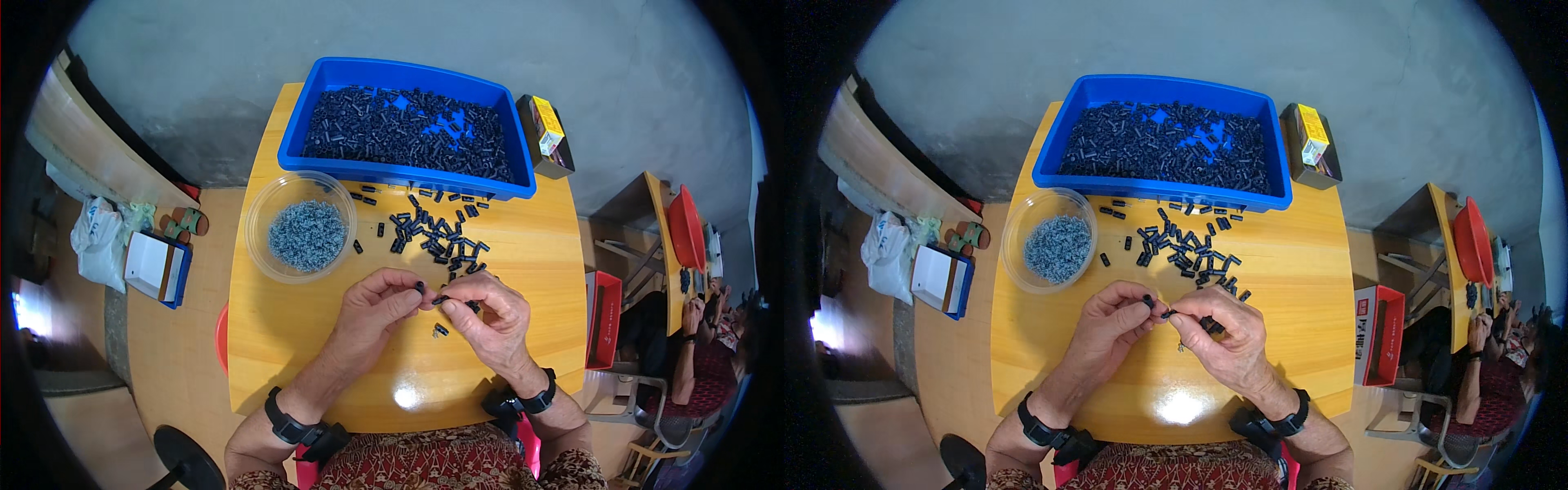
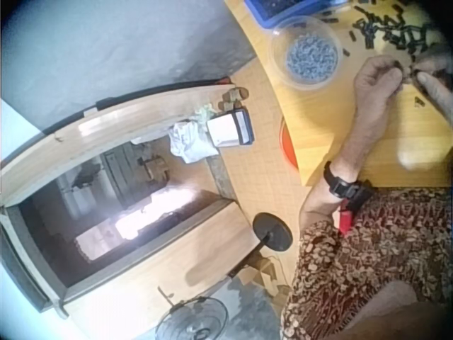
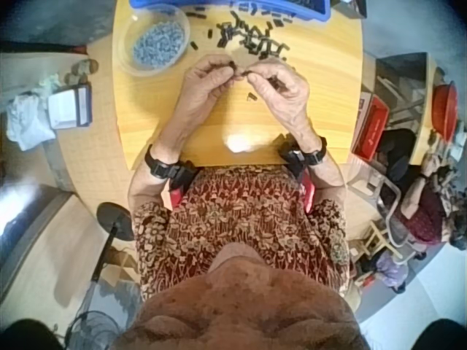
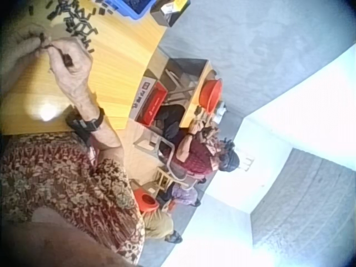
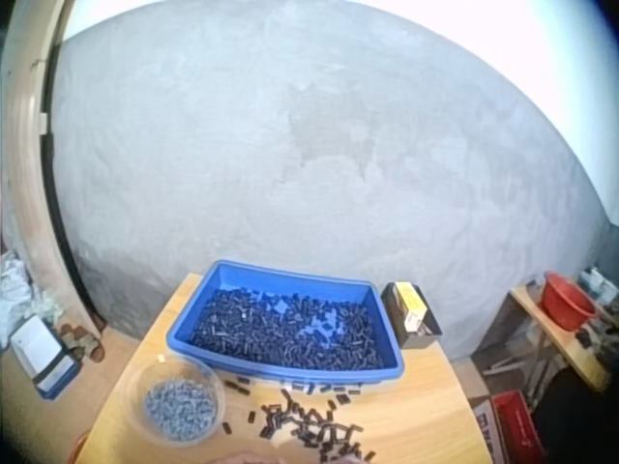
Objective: Manual assembly of small black plastic components at a workshop table.
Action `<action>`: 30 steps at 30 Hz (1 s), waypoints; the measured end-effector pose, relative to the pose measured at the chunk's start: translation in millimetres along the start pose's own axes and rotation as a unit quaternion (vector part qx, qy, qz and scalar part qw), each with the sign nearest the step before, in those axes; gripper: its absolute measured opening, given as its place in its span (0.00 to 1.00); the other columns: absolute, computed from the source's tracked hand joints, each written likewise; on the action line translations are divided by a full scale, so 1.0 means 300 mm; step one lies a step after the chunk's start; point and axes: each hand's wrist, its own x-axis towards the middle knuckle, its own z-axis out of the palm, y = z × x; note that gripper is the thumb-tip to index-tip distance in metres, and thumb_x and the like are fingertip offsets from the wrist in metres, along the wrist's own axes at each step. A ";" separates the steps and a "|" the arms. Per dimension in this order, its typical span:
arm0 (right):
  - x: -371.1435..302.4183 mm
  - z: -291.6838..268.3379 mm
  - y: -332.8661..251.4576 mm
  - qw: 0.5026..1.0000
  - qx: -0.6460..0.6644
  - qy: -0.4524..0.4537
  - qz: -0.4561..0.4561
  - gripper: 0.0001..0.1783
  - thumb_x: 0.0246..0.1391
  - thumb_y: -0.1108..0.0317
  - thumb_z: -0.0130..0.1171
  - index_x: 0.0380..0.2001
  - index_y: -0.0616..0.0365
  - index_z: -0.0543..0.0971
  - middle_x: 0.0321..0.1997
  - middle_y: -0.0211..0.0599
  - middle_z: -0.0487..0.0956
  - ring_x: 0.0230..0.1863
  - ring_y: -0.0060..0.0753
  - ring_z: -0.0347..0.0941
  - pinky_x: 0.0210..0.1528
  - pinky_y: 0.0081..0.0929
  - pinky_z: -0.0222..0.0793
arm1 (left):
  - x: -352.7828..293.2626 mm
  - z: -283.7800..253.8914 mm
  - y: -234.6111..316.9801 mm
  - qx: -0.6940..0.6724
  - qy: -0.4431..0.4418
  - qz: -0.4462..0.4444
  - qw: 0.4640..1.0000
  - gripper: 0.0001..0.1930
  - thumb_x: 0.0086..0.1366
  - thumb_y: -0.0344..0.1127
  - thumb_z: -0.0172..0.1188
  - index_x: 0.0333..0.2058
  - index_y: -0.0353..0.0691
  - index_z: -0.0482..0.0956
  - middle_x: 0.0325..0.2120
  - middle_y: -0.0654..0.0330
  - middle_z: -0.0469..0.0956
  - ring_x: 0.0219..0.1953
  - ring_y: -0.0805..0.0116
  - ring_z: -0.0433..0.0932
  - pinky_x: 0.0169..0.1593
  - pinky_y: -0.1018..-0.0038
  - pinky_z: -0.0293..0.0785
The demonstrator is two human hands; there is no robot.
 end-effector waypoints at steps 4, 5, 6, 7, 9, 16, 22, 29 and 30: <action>0.000 -0.007 -0.002 1.000 -0.017 -0.001 -0.020 0.05 0.51 0.79 0.64 0.33 0.63 0.79 0.31 0.37 0.80 0.29 0.26 0.74 0.30 0.22 0.70 | 0.001 0.004 -0.008 0.111 -0.019 0.080 0.990 0.09 0.62 0.24 0.62 0.41 0.35 0.77 0.38 0.55 0.82 0.43 0.69 0.80 0.51 0.73 0.75; -0.001 -0.009 0.000 0.999 -0.024 -0.002 -0.026 0.06 0.50 0.79 0.64 0.32 0.63 0.79 0.31 0.37 0.80 0.29 0.26 0.75 0.30 0.22 0.70 | 0.000 0.007 -0.006 0.151 -0.025 0.102 0.983 0.09 0.62 0.23 0.62 0.41 0.35 0.77 0.39 0.55 0.81 0.43 0.69 0.80 0.51 0.73 0.75; -0.004 -0.012 -0.001 0.999 -0.025 -0.001 -0.026 0.06 0.50 0.79 0.64 0.32 0.63 0.79 0.31 0.37 0.80 0.29 0.26 0.75 0.30 0.22 0.70 | 0.000 0.011 -0.005 0.151 -0.026 0.101 0.983 0.09 0.62 0.23 0.62 0.41 0.35 0.77 0.39 0.55 0.81 0.43 0.69 0.80 0.51 0.73 0.75; -0.007 -0.015 -0.001 0.999 -0.027 -0.001 -0.030 0.06 0.50 0.80 0.64 0.33 0.63 0.79 0.31 0.37 0.80 0.29 0.27 0.75 0.30 0.23 0.70 | -0.001 0.013 -0.004 0.164 -0.033 0.107 0.980 0.09 0.61 0.22 0.62 0.40 0.35 0.77 0.39 0.55 0.81 0.43 0.69 0.79 0.52 0.73 0.75; -0.013 -0.018 -0.004 0.999 -0.030 -0.001 -0.035 0.06 0.49 0.80 0.64 0.33 0.63 0.79 0.31 0.38 0.80 0.29 0.27 0.75 0.30 0.23 0.70 | -0.003 0.018 -0.002 0.178 -0.039 0.113 0.977 0.08 0.61 0.21 0.61 0.40 0.34 0.78 0.39 0.55 0.81 0.44 0.69 0.79 0.52 0.73 0.75; -0.062 -0.063 -0.021 0.995 -0.079 -0.066 0.017 0.06 0.49 0.80 0.64 0.33 0.64 0.78 0.30 0.39 0.79 0.29 0.32 0.77 0.31 0.26 0.72 | -0.010 0.008 -0.008 0.172 -0.002 0.090 0.981 0.08 0.63 0.24 0.61 0.41 0.34 0.77 0.37 0.56 0.82 0.42 0.69 0.80 0.50 0.74 0.75; -0.131 -0.155 0.009 0.966 -0.182 -0.157 0.099 0.06 0.51 0.76 0.62 0.34 0.63 0.78 0.29 0.42 0.77 0.30 0.43 0.77 0.32 0.31 0.73 | -0.003 0.000 -0.002 0.112 0.024 0.049 0.992 0.08 0.66 0.30 0.60 0.43 0.36 0.77 0.37 0.57 0.81 0.40 0.70 0.80 0.48 0.76 0.75; -0.138 -0.155 0.026 0.952 -0.255 -0.151 0.078 0.07 0.51 0.74 0.63 0.34 0.62 0.79 0.30 0.42 0.76 0.30 0.46 0.76 0.32 0.35 0.74 | 0.008 0.000 0.001 0.118 0.017 0.066 0.991 0.08 0.66 0.30 0.59 0.43 0.36 0.76 0.36 0.57 0.81 0.39 0.72 0.79 0.46 0.77 0.73; -0.135 -0.148 0.025 0.954 -0.257 -0.138 0.065 0.07 0.50 0.74 0.63 0.35 0.62 0.79 0.30 0.42 0.76 0.31 0.46 0.76 0.32 0.35 0.73 | 0.009 -0.002 -0.001 0.119 0.019 0.065 0.991 0.08 0.66 0.30 0.59 0.43 0.36 0.76 0.36 0.57 0.81 0.39 0.72 0.79 0.46 0.77 0.73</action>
